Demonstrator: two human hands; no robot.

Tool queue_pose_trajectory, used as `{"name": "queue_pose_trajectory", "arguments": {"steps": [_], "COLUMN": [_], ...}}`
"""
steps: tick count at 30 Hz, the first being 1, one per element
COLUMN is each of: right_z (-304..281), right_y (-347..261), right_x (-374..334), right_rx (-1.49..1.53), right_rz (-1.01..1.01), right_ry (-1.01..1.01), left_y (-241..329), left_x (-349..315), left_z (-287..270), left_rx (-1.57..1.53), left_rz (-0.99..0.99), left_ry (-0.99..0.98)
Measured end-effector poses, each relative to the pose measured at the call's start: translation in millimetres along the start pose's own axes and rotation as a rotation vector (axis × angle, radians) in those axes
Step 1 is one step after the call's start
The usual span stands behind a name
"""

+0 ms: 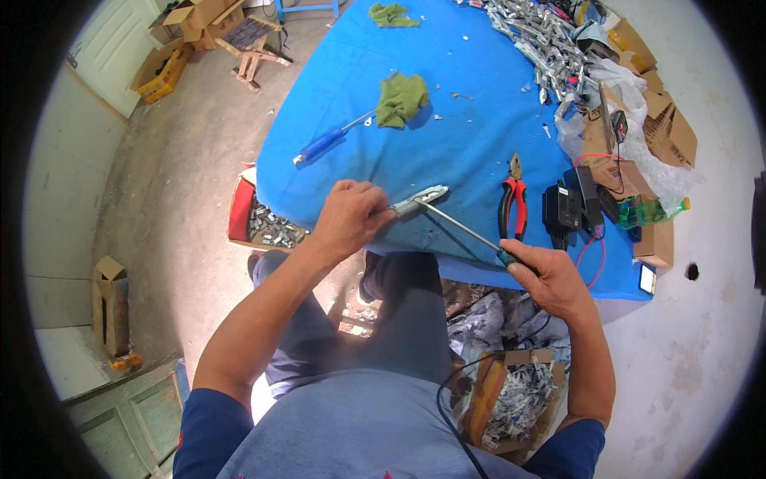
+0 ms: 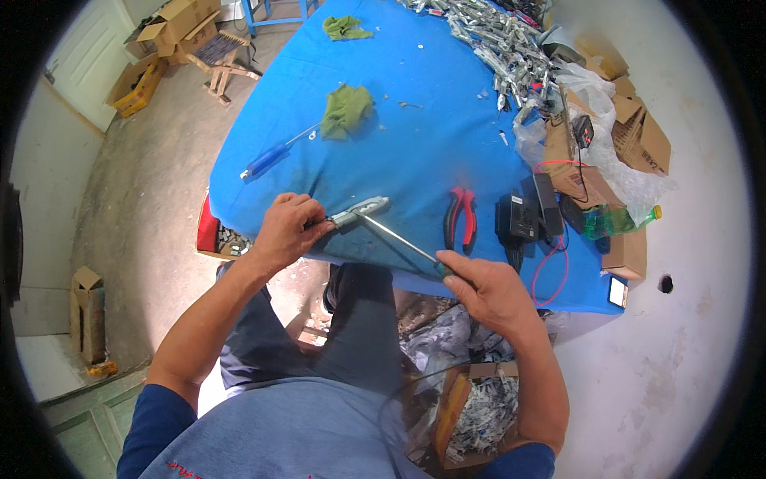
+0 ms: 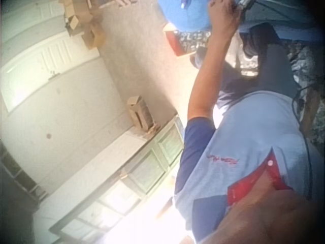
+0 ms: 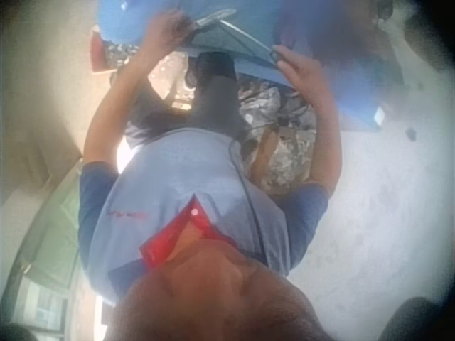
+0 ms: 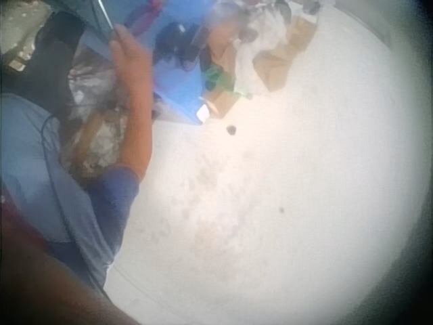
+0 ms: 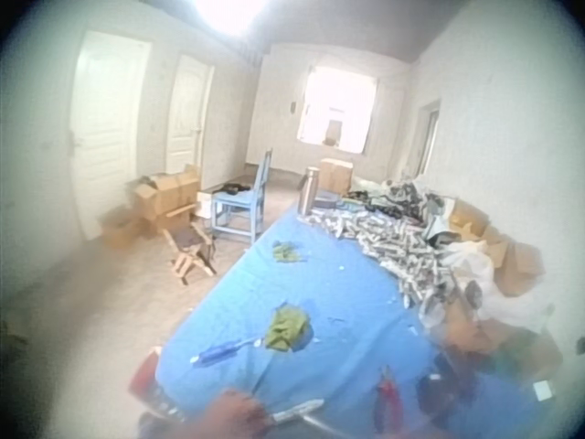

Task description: The person uses a screwdriver to pry and scrape material from inside a small metal component while holding it on a table.

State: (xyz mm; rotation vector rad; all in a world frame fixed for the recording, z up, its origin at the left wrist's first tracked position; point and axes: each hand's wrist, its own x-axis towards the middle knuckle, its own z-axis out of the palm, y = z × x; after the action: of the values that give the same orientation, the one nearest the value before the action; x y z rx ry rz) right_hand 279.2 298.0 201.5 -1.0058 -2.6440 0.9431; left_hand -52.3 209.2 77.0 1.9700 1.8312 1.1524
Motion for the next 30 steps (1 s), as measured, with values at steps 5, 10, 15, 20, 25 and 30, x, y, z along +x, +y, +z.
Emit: {"name": "queue_pose_trajectory", "arguments": {"steps": [5,10,15,20,25,30], "right_z": [-2,-3,-6,-14,-10,12], "right_y": [-33,-21,-24,-28,-24,-16], "right_x": [-8,0,8,18,18,7], "right_rx": [-0.341,-0.114,0.078,0.145,0.545,0.744], "right_rz": [-0.038,0.027,0.156,0.256,0.506,0.601], "right_ry": [-0.063,-0.089,-0.141,-0.213,-0.291,-0.243], "left_y": [-1,-2,-3,-4,-4,-5], "left_x": [-2,0,0,1,2,5], "left_z": [0,2,3,3,3,4], "left_rx": [0.014,0.003,-0.024,-0.015,-0.03,-0.026], "left_rz": [0.0,0.006,0.016,0.011,0.007,-0.005], "left_ry": [0.001,-0.007,0.004,-0.02,-0.019,-0.016]}}
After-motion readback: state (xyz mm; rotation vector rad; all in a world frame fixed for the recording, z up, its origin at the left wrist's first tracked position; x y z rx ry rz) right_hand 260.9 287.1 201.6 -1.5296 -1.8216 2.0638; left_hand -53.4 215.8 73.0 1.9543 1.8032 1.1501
